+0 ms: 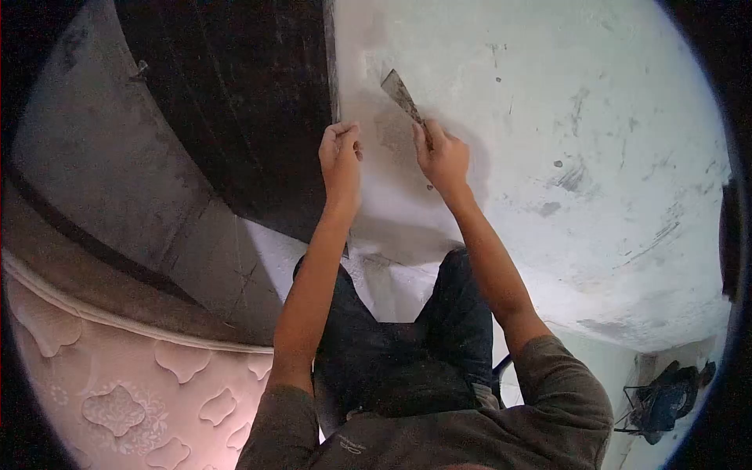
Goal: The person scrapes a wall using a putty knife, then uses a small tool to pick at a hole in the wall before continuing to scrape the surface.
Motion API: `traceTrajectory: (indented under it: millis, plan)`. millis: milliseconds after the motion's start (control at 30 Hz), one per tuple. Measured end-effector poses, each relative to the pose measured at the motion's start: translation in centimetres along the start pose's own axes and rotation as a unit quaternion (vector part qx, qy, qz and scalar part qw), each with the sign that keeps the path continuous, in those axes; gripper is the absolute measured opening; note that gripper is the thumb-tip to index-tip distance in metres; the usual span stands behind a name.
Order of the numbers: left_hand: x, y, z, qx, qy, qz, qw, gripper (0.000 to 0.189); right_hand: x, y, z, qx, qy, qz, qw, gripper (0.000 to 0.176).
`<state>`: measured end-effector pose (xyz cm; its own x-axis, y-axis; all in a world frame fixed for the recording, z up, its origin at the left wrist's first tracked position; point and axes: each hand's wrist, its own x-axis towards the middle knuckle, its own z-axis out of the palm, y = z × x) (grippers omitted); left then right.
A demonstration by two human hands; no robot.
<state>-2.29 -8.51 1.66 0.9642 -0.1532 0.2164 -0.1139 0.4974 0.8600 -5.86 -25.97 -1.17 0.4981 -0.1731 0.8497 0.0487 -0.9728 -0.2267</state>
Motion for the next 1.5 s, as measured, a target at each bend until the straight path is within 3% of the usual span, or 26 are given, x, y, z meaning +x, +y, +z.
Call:
traceTrajectory:
  millis: [33,100,133,200,333,400,633,700,733,800,833,900,933,1000,1100,1200,1333,1400,1433,1500]
  plan:
    - [0.0,0.0,-0.1,0.000,0.001,0.000,1.000,0.012,0.0,0.2,0.2,0.001,-0.001,0.000,1.000,0.020]
    - [0.0,-0.1,-0.1,0.005,-0.007,0.003,1.000,0.012,0.2,0.3,0.3,-0.054,-0.116,-0.057,0.990,0.018]
    - [0.0,-0.2,-0.1,0.006,-0.010,0.003,1.000,0.012,0.1,0.0,0.0,-0.054,-0.114,-0.055,0.990,0.018]
    - [0.2,-0.5,-0.2,0.014,0.002,0.010,1.000,0.011,0.3,-0.9,-0.4,0.013,-0.020,-0.006,1.000,0.018]
    - [0.2,-0.5,-0.5,0.017,-0.021,0.028,0.999,0.011,0.3,-0.6,-0.5,-0.021,-0.097,-0.033,0.995,0.016]
    - [0.0,0.0,-0.1,-0.001,0.002,-0.002,1.000,0.013,0.7,-1.0,-1.3,0.018,-0.029,-0.029,0.999,0.013]
    - [0.2,-0.3,0.1,-0.005,-0.006,0.004,1.000,0.013,0.9,-0.5,-0.6,-0.006,-0.064,-0.056,0.996,0.016]
    - [0.1,-0.3,0.0,0.008,-0.009,-0.003,1.000,0.012,0.9,-1.0,-0.8,0.034,0.005,0.001,0.999,0.018]
    - [-0.2,-0.4,-0.1,0.010,-0.009,-0.006,1.000,0.012,0.5,-0.7,-0.5,0.034,0.004,0.004,0.999,0.018]
    - [-0.3,-0.1,0.1,0.019,-0.003,0.002,1.000,0.012,0.5,-0.3,0.2,-0.046,-0.103,-0.042,0.993,0.018]
    - [-0.1,-0.3,0.0,0.021,-0.006,0.003,1.000,0.012,0.4,-0.4,0.1,-0.046,-0.100,-0.040,0.993,0.018]
    - [0.3,-0.6,-0.3,0.004,-0.012,0.001,1.000,0.011,0.4,-0.6,0.0,0.042,0.008,0.006,0.999,0.020]
    - [0.4,-0.7,-0.4,0.004,-0.009,0.000,1.000,0.011,0.4,-0.2,0.4,0.043,0.004,0.005,0.999,0.020]
    - [0.4,-0.8,-0.4,0.011,-0.004,0.000,1.000,0.011,0.6,0.0,0.7,-0.028,-0.114,-0.037,0.992,0.020]
    - [0.3,-0.7,-0.1,-0.001,0.006,-0.006,1.000,0.011,0.8,-1.2,-0.5,0.061,-0.031,0.009,0.998,0.021]
    - [0.1,-0.6,0.0,0.011,0.002,0.000,1.000,0.011,0.7,0.0,0.9,-0.007,-0.067,-0.031,0.997,0.019]
    - [0.2,-0.3,0.3,0.006,0.012,-0.007,1.000,0.011,0.8,-0.5,0.9,0.034,-0.034,-0.044,0.998,0.020]
    - [0.1,-0.4,0.0,0.014,0.004,-0.001,1.000,0.011,0.8,-0.8,0.8,0.057,-0.005,0.019,0.998,0.020]
    - [0.1,-0.6,-0.1,0.015,0.004,-0.002,1.000,0.011,0.7,-0.7,0.8,0.057,-0.005,0.020,0.998,0.020]
    - [0.2,-0.9,-0.1,-0.004,-0.011,0.008,1.000,0.010,0.8,-0.6,0.6,-0.023,-0.104,-0.045,0.993,0.018]
